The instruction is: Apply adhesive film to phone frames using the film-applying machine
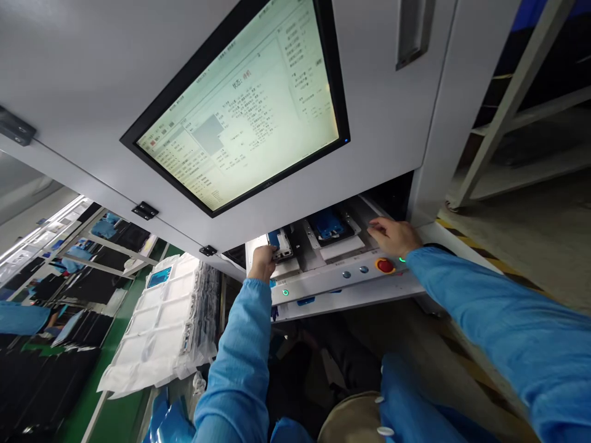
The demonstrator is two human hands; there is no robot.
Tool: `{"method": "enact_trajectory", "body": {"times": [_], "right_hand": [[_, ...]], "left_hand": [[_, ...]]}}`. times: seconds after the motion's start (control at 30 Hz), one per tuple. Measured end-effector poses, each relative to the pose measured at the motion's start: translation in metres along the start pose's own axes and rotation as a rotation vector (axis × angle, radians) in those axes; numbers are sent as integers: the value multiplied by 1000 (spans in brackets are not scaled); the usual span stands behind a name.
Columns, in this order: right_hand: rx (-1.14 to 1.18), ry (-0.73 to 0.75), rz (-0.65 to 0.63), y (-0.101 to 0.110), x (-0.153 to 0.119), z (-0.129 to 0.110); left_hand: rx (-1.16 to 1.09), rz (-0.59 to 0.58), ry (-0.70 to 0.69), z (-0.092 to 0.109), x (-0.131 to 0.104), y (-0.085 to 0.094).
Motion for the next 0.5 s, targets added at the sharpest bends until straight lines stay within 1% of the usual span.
{"method": "enact_trajectory", "body": {"times": [0.1,0.2,0.27,0.33,0.4,0.43,0.5], "right_hand": [[-12,27,5,1,2,1],[-35,36,-9,3,2,0],[-62,53,-18,5,-4,-3],[-100,93,-11,7,-18,-6],[-132,141,4,8,-39,-3],[-148,155,14,9,-50,2],[-186,152,31,9,-70,24]], "left_hand": [[-70,-60,34,-17,-35,33],[-143,-131,41,-44,-84,71],[-190,-167,36,-64,-118,98],[-232,-201,24,-84,-149,125],[-259,-219,13,-100,-177,152],[-269,-216,9,-107,-191,163],[-293,-192,-4,-115,-217,179]]}}
Point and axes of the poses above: each hand's wrist, its own x-axis towards the middle knuckle, its own y-axis out of the back of the hand, z = x × y, the point moved 4 cm from there along x, towards the middle knuckle, and after that the axes turned 6 degrees about y, right-handed, at the moved point
